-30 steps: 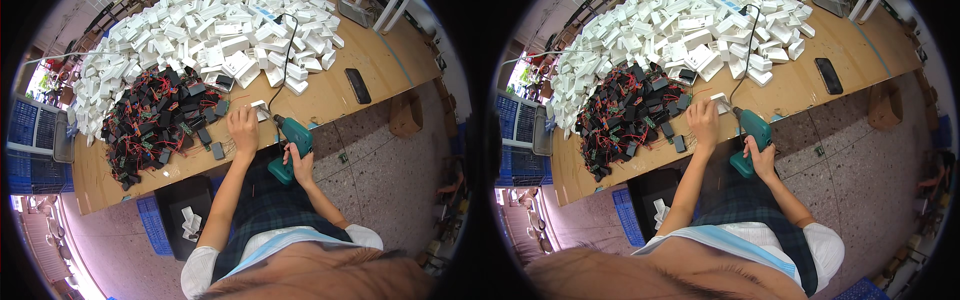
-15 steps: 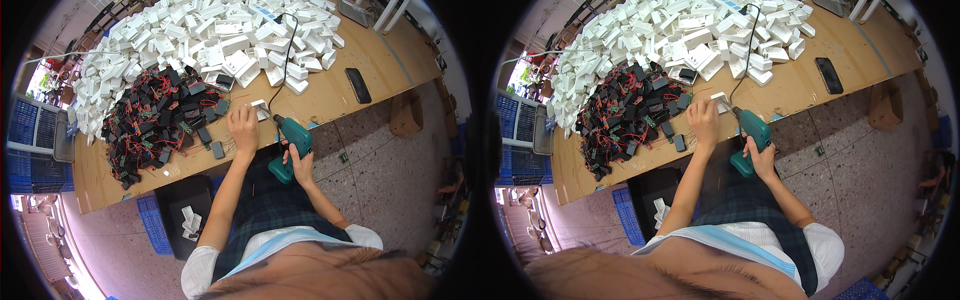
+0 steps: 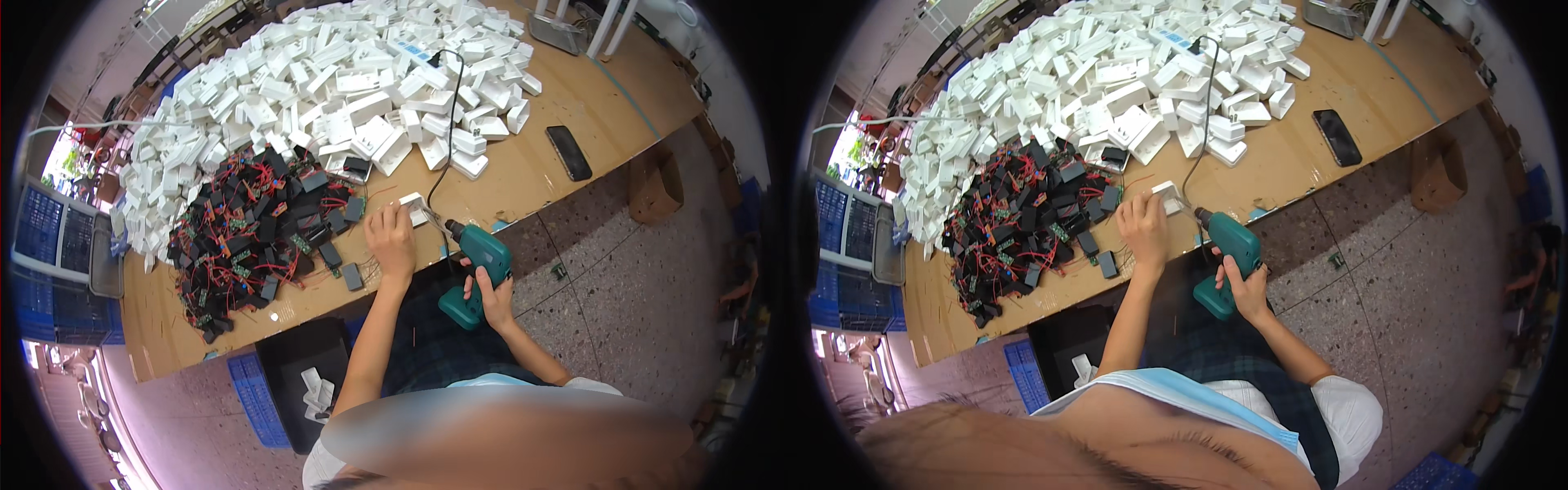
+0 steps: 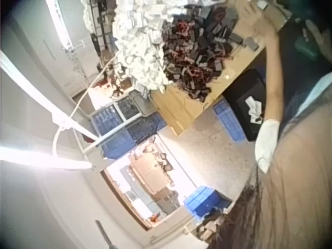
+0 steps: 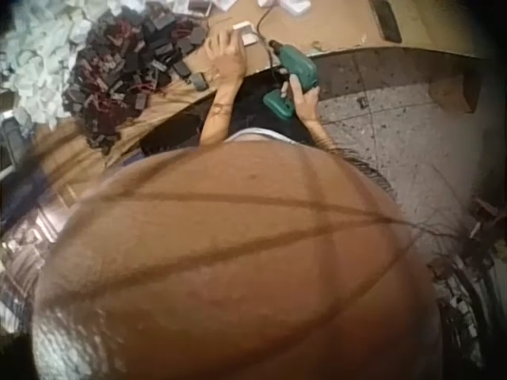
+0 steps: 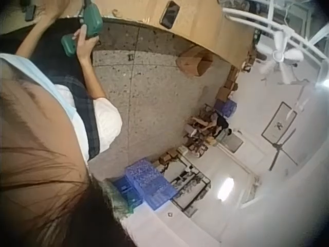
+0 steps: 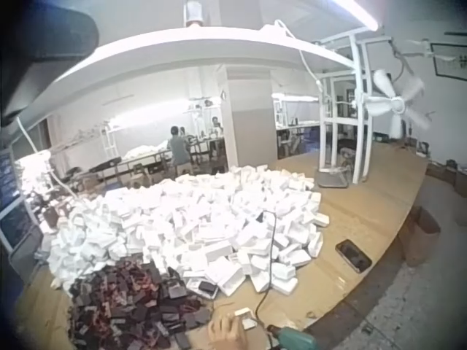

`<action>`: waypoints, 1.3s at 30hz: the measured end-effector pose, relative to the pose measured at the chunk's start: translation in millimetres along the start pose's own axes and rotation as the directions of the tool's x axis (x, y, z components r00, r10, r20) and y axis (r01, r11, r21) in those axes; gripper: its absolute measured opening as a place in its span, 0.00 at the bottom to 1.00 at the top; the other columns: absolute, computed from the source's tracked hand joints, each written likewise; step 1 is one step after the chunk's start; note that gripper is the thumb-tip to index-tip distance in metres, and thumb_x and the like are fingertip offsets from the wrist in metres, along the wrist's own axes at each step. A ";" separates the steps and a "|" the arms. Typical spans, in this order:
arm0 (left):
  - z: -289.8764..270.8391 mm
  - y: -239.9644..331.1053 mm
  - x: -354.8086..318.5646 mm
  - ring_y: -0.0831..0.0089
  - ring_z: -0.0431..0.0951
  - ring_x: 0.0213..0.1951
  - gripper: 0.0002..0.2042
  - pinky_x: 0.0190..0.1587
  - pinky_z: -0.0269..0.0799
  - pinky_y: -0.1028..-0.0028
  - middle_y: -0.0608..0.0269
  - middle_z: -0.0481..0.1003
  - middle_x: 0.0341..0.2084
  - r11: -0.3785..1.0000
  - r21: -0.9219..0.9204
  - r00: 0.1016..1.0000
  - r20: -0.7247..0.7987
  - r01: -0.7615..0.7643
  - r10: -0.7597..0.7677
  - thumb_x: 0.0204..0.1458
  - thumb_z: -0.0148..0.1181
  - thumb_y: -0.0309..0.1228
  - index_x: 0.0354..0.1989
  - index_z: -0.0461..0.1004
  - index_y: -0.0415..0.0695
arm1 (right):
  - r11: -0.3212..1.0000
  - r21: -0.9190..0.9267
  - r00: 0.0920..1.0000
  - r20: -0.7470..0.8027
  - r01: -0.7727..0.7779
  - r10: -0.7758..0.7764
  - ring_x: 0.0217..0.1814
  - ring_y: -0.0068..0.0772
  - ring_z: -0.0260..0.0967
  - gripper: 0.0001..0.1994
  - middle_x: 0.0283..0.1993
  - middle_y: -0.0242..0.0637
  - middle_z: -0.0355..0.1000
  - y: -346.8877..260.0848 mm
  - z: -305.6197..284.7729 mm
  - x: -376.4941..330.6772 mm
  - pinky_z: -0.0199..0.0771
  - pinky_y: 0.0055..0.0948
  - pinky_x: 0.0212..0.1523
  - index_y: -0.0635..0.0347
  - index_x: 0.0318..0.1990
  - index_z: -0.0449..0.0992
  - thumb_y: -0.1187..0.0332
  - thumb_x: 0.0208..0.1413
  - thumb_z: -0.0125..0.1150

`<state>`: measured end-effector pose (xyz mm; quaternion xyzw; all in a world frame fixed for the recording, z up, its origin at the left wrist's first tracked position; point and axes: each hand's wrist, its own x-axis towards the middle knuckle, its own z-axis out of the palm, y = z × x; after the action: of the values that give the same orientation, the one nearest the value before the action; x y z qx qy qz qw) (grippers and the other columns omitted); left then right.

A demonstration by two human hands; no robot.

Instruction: Soldering wires to electronic components and placing them into plastic cases at a manual workstation.

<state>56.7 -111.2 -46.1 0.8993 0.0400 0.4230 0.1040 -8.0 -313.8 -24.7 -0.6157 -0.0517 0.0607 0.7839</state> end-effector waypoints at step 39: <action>-0.7 -1.1 5.5 0.56 0.77 0.46 0.06 0.46 0.72 0.59 0.59 0.77 0.43 0.996 -0.045 0.997 0.025 -0.076 0.077 0.53 0.67 0.31 0.38 0.80 0.47 | 0.968 -0.071 0.933 -0.259 0.242 -0.252 0.25 0.18 0.70 0.15 0.27 0.31 0.72 -40.1 -60.9 11.4 0.72 0.24 0.30 0.66 0.47 0.75 0.60 0.66 0.59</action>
<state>59.7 -109.1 -41.8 0.9033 -0.0051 0.4152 0.1079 14.0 -379.8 -0.1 -0.6218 -0.0242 -0.1223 0.7732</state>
